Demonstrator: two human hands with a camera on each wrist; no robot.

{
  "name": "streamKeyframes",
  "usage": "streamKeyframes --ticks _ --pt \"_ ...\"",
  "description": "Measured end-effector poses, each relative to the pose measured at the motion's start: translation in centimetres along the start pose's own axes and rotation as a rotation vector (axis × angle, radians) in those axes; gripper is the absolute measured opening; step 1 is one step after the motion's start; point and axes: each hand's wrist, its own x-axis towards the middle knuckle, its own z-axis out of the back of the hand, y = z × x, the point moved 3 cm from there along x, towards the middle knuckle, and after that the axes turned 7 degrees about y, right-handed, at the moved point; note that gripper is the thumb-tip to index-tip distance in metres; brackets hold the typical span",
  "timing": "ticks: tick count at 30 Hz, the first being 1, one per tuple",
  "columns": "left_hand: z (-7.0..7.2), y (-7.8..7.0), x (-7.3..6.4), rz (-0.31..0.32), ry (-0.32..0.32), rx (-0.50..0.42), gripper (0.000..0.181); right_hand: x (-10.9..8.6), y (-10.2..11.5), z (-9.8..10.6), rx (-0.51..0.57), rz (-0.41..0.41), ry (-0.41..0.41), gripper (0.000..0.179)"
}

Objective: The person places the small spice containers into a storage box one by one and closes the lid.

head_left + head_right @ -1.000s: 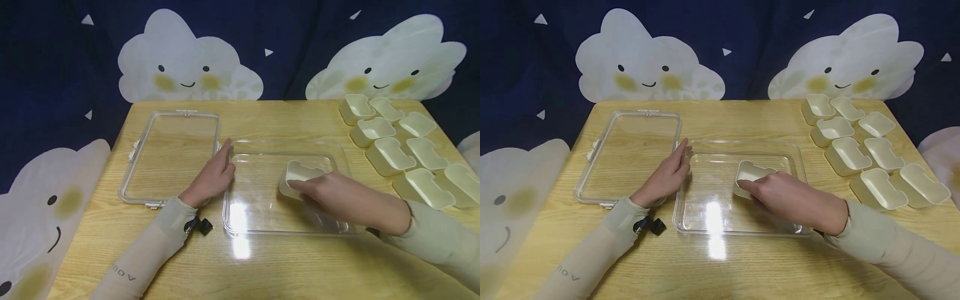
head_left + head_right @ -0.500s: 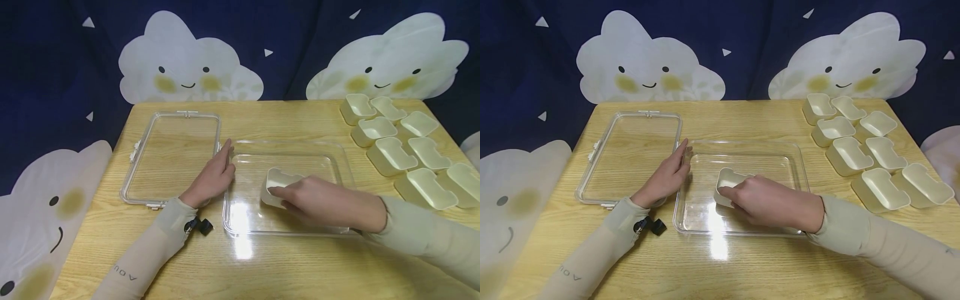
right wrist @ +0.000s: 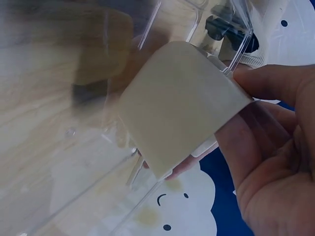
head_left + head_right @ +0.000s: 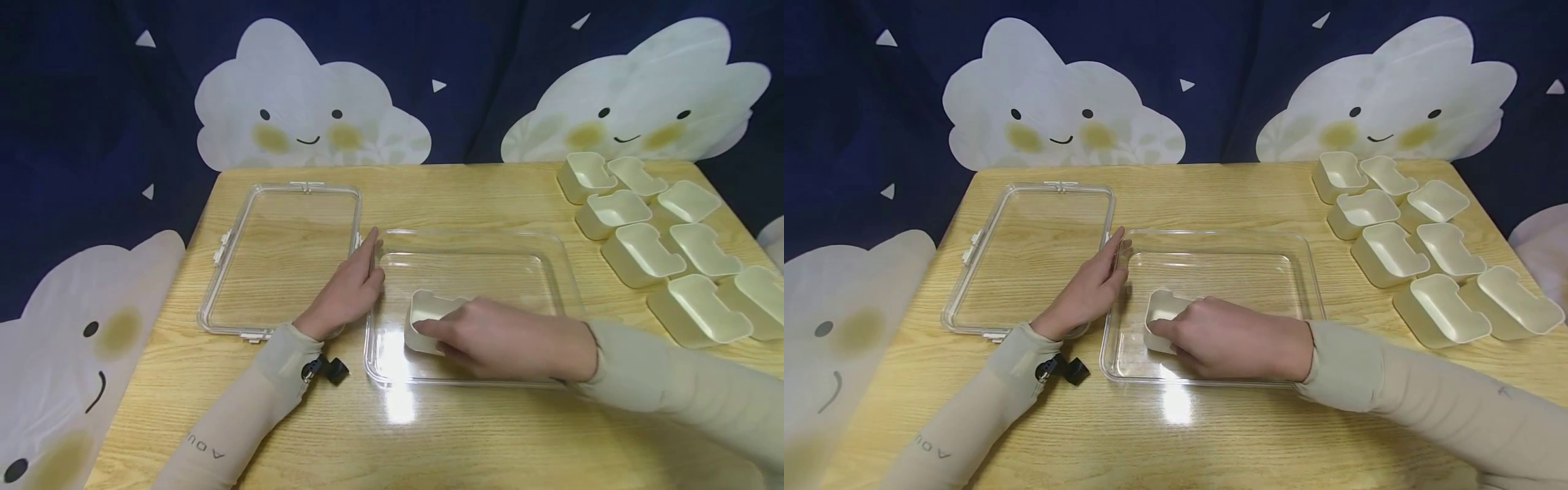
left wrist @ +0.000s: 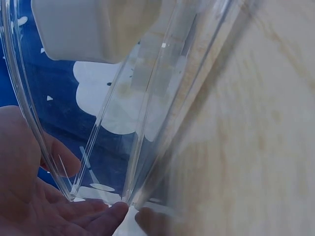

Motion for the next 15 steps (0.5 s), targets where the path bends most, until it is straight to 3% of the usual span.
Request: streamKeyframes --ticks 15 --pt "0.0 0.1 0.1 -0.006 -0.003 -0.002 0.074 1.8 0.6 -1.1 0.023 0.078 0.038 0.021"
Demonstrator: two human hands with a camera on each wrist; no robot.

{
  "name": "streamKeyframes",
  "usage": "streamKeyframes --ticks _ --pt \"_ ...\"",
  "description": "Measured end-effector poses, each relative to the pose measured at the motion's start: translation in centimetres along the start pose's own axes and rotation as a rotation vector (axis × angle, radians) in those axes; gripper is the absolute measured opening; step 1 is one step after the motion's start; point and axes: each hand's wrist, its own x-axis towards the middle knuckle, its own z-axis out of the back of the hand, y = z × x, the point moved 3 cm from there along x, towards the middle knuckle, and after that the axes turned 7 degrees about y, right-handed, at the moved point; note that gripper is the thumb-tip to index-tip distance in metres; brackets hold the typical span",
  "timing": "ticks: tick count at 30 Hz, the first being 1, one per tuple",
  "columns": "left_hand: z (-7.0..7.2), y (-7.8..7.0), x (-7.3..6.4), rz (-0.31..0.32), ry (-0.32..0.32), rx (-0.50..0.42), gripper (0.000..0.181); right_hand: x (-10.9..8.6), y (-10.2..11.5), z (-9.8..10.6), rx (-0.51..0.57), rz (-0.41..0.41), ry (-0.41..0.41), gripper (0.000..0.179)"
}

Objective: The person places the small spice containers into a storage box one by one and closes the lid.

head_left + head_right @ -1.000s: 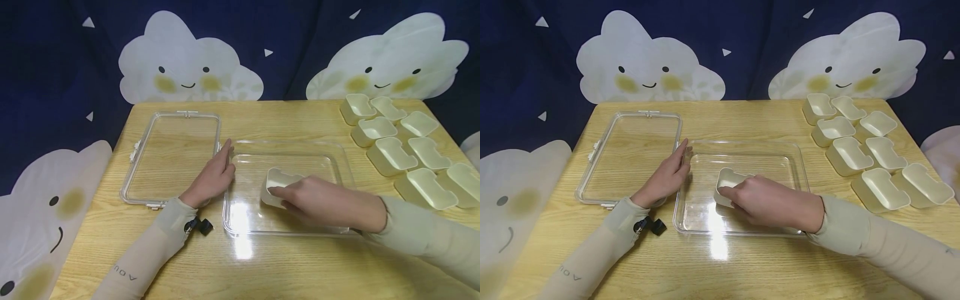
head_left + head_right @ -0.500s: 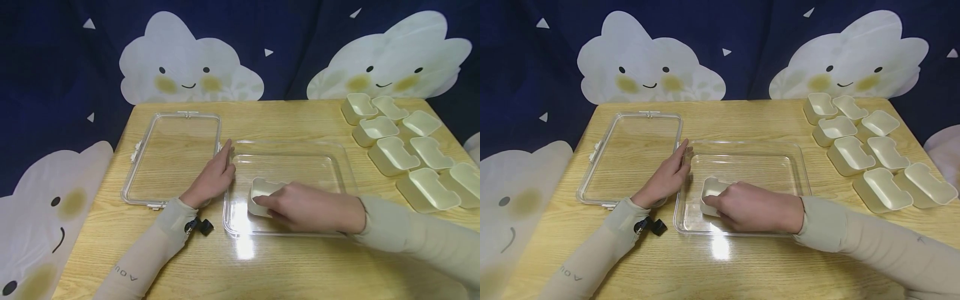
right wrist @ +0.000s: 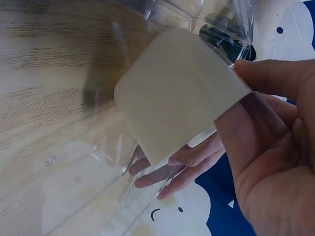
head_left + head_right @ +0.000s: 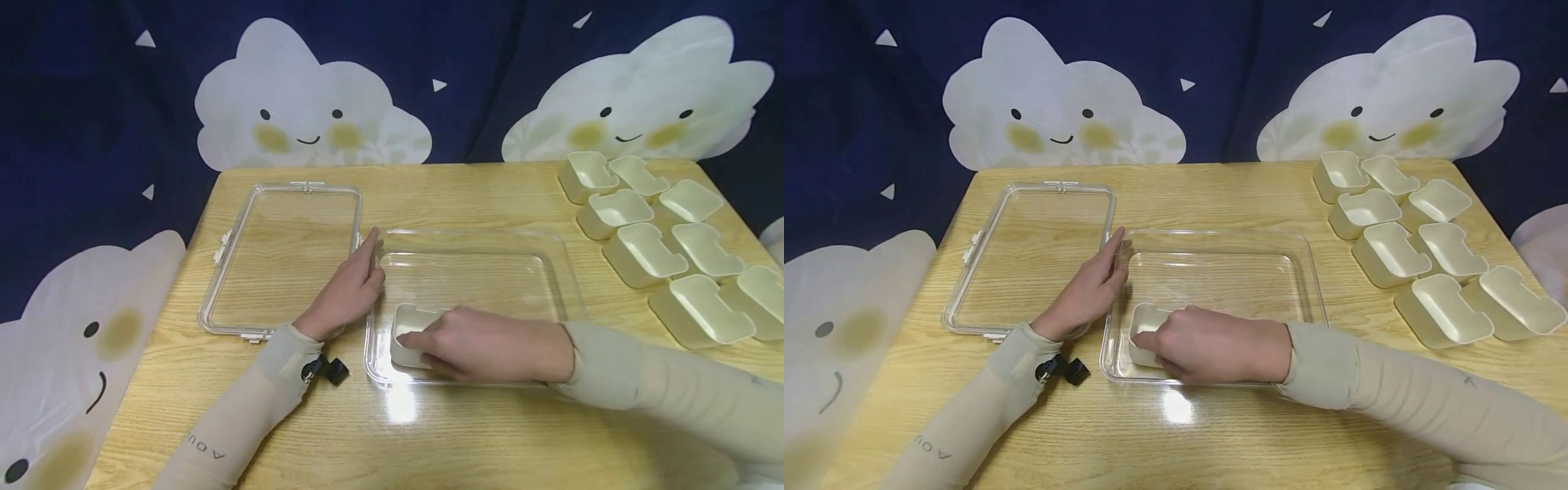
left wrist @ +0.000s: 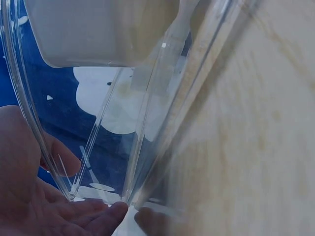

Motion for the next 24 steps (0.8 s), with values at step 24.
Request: streamKeyframes --ticks 24 --pt "-0.1 0.1 -0.1 0.014 -0.008 -0.034 0.074 1.9 -0.1 -0.6 0.038 0.035 0.164 0.017"
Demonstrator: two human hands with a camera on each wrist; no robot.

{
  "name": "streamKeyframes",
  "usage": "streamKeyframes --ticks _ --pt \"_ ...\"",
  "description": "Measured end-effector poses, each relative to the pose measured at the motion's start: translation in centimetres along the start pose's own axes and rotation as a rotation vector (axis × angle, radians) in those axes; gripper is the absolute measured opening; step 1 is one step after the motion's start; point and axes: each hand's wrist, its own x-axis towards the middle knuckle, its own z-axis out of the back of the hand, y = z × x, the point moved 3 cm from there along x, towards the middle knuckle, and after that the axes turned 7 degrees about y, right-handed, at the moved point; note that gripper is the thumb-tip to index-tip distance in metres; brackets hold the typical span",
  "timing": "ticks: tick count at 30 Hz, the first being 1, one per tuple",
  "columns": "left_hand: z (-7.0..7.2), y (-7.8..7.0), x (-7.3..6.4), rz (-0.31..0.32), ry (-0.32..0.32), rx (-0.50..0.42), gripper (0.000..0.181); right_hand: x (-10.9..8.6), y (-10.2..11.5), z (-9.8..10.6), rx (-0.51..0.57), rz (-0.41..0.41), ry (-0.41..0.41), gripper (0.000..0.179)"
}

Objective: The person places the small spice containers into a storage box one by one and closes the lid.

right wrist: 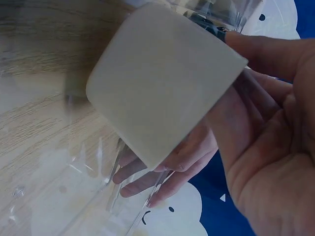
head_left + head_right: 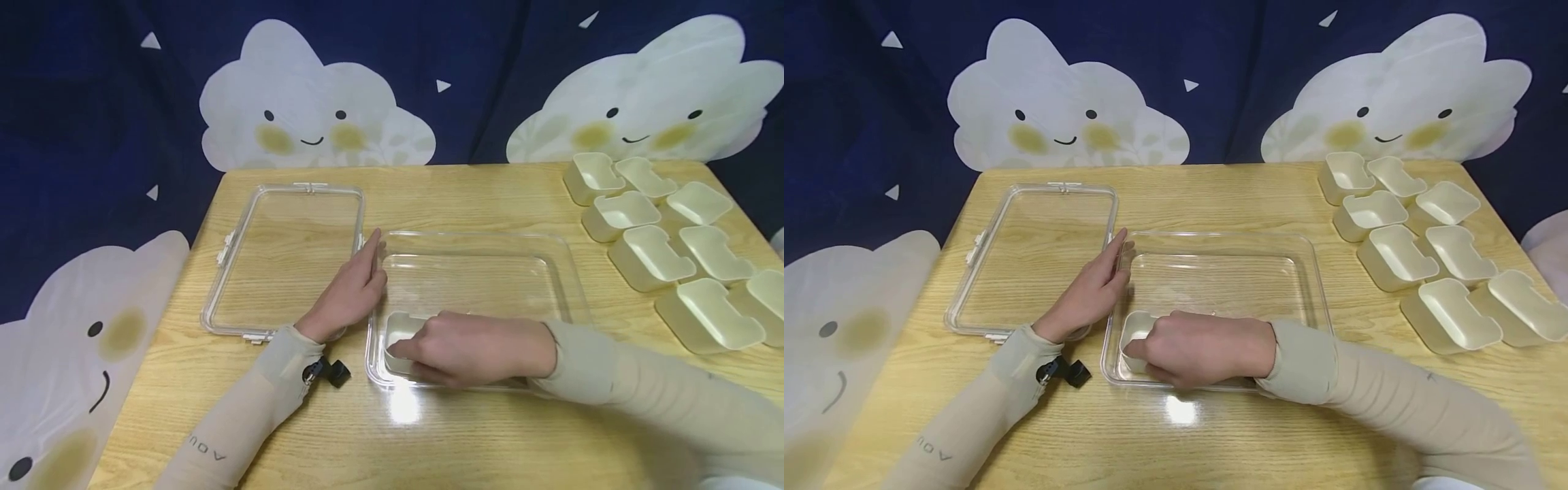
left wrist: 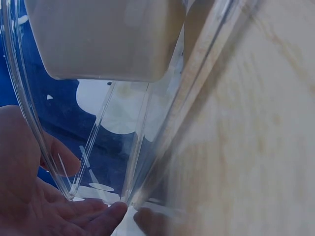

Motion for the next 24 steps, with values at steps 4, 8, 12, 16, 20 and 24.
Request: streamKeyframes --ticks 4,8,12,16,20,24 --pt "0.0 0.0 0.0 -0.003 -0.006 0.013 0.074 0.2 0.0 -0.1 -0.011 0.011 0.001 0.018" --pt "0.1 -0.1 0.0 0.001 -0.010 0.029 0.073 0.4 0.0 -0.2 -0.005 0.021 0.020 0.025" --pt "0.1 -0.1 0.0 -0.004 -0.009 0.034 0.073 0.7 0.0 -0.3 0.000 0.051 0.014 0.023" --pt "0.1 -0.1 0.2 -0.009 -0.007 0.047 0.074 0.8 -0.1 -0.5 -0.006 0.104 -0.031 0.018" --pt "0.1 0.0 0.1 -0.009 -0.007 0.055 0.073 1.0 -0.2 -0.7 0.064 0.155 -0.040 0.025" --pt "0.1 0.1 0.1 -0.005 -0.007 0.046 0.073 1.1 -0.5 -1.0 0.137 0.181 -0.011 0.036"
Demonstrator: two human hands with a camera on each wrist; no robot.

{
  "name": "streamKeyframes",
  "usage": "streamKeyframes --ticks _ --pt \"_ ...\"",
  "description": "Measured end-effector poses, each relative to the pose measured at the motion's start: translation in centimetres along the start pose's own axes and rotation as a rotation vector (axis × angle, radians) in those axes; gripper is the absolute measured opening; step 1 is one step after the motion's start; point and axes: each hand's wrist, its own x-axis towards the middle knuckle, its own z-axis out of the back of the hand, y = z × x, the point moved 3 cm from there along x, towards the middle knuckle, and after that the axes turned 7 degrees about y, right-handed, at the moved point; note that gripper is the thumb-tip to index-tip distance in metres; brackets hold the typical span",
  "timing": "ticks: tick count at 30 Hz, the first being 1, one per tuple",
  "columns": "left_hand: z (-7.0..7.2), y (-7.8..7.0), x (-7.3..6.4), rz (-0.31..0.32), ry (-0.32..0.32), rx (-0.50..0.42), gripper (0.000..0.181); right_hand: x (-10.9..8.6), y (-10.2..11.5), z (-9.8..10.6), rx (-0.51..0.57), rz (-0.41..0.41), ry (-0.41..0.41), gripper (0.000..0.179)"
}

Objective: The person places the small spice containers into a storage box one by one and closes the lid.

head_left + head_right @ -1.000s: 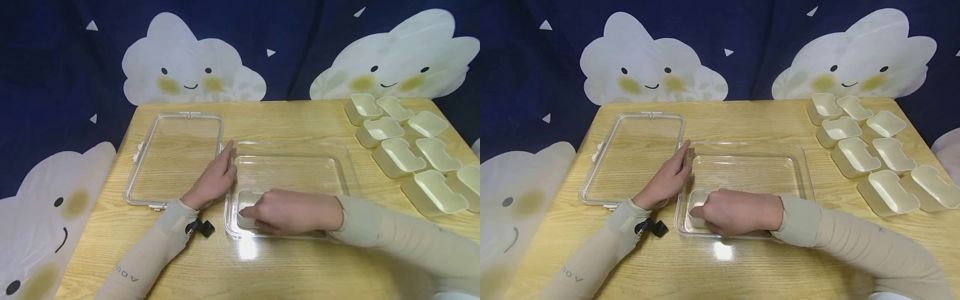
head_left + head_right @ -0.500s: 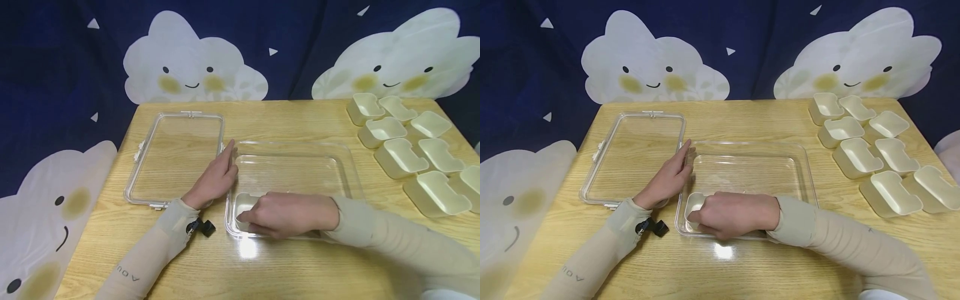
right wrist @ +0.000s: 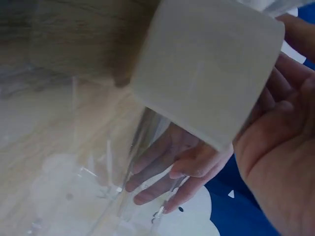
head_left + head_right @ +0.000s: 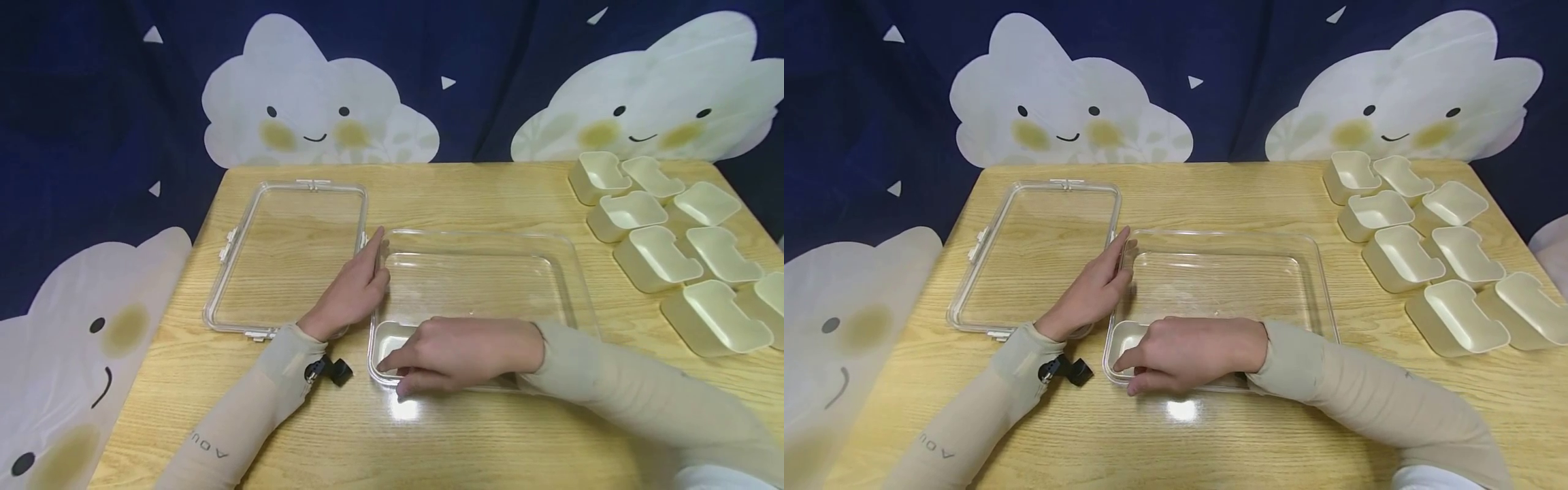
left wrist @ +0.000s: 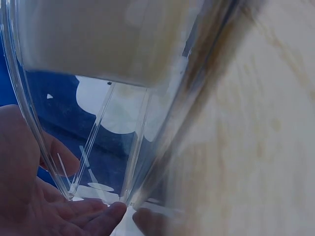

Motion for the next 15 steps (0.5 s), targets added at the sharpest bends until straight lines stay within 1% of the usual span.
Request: streamKeyframes --ticks 2,8,15 --pt "-0.01 -0.01 0.02 -0.001 -0.002 -0.004 0.074 0.03 -0.15 -0.11 0.018 0.006 0.014 0.038" --pt "-0.03 0.01 0.07 -0.002 -0.004 0.000 0.074 0.17 -0.57 -0.32 0.065 0.005 0.035 0.035" --pt "-0.03 0.09 0.10 -0.005 -0.006 0.018 0.073 0.11 -0.59 -0.33 0.077 -0.007 0.043 0.037"
